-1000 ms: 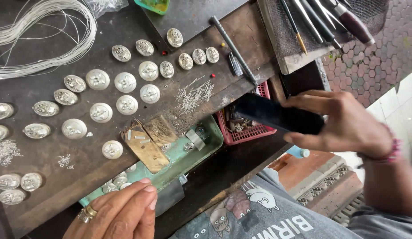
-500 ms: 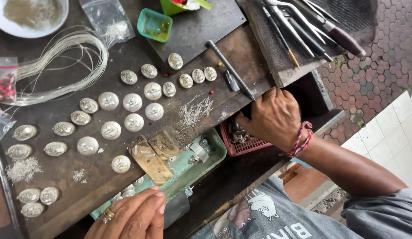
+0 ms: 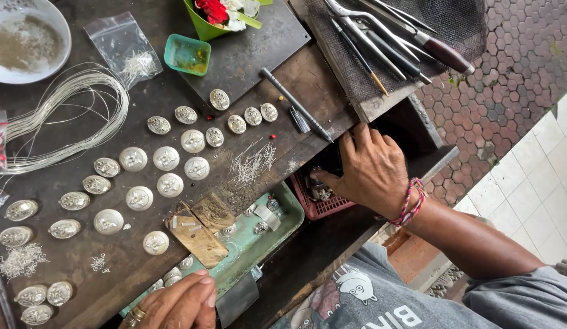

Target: Using needle-nose pliers to bend and shape small silver wire components on a jeweler's workbench.

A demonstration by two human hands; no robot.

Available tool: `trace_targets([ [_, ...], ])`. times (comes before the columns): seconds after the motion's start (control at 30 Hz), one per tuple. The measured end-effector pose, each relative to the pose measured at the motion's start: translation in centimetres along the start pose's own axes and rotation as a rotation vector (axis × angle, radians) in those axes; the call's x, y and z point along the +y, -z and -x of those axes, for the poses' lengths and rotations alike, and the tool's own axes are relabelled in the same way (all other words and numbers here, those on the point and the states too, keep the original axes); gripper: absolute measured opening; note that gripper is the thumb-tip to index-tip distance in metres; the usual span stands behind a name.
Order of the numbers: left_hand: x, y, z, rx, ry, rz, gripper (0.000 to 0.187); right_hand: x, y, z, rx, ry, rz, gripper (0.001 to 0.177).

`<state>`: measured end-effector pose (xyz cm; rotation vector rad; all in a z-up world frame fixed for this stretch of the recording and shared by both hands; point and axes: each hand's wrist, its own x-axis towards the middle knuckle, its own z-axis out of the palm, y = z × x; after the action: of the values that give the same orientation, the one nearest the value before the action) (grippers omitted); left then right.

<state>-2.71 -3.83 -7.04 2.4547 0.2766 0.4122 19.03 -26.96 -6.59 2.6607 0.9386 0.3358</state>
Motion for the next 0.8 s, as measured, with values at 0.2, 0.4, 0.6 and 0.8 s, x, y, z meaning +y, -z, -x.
trace_targets([
  [0.2,-1.0,-0.7,-0.4,0.094,-0.147,0.038,0.015,0.9,3.4,0.3,-0.016,0.049,-0.032,0.080],
  [0.4,1.0,0.9,-1.6,0.017,-0.037,0.024,0.016,6.2,5.1,-1.9,0.385,0.165,-0.241,0.012],
  [0.6,3.5,2.9,-2.7,-0.017,0.097,0.120,0.024,8.2,4.3,-7.5,0.224,0.131,-0.099,0.017],
  [0.8,5.1,4.1,-3.9,0.050,0.160,0.239,0.021,8.1,3.4,-9.1,0.155,0.032,0.069,0.020],
])
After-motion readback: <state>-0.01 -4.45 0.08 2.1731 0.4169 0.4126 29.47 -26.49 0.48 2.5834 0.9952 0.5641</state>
